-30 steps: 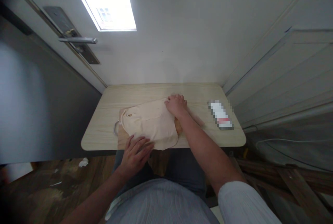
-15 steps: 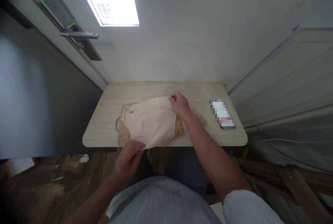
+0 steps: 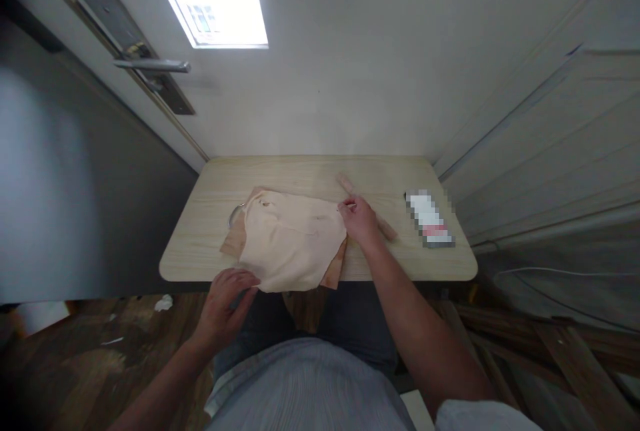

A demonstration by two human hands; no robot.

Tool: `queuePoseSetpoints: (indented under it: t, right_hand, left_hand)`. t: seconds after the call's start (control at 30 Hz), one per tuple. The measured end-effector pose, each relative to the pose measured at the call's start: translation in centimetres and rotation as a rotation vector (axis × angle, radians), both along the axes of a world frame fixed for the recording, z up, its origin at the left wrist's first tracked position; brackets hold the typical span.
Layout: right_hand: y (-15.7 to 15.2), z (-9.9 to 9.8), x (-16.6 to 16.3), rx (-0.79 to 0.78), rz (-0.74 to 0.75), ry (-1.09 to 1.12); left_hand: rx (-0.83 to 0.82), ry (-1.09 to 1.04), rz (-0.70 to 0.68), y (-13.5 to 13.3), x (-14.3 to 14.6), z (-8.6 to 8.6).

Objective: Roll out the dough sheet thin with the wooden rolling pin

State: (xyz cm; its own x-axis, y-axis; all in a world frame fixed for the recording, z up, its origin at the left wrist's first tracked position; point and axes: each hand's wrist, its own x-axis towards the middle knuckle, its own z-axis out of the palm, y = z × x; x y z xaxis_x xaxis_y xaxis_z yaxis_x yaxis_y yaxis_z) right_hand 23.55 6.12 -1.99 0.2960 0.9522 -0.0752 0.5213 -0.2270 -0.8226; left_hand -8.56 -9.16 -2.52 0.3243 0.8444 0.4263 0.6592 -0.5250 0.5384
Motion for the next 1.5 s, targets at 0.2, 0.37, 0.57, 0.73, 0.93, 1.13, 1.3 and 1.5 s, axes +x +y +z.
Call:
queuePoseSetpoints:
  t: [0.2,0.37,0.57,0.73,0.93,1.13,1.3,1.5]
  right_hand:
    - [-2.7,0.6,-0.7,0.002,0.170,-0.175]
    - [-2.4,0.8,-1.1,0.060,0.183,0.000]
    - [-1.9,1.2,-1.9,0.101,0.191,0.028]
    - [-1.1,1.0,-2.2,0.000,0.174,-0.137]
    - [1.3,2.2,-3.1,-0.069,0.252,-0.079]
    - [-0.4,5.1,-4.1,0.072,0.523,0.190]
    - [-1.9,6.1,-3.9,0.089,0.523,0.235]
    - [-1.7,6.3,-2.5,0.133,0.387,0.276]
  left_hand:
    - [-0.056,0.045,0.001,0.8,-0.5,0.6]
    - [-0.075,0.136,0.073,4.7,-0.8,1.5]
    - [-0.167,0.247,0.418,14.7,-0.7,1.0]
    - [-0.341,0.313,0.326,20.0,-0.4,1.1]
    - [-0.588,0.136,0.199,22.5,0.5,1.6]
    - [-0.611,0.097,0.016,23.2,1.6,2.1]
    - [-0.615,0.003,-0.096,22.3,2.2,3.0]
    - [-0.630,0.067,-0.112,21.7,0.3,3.8]
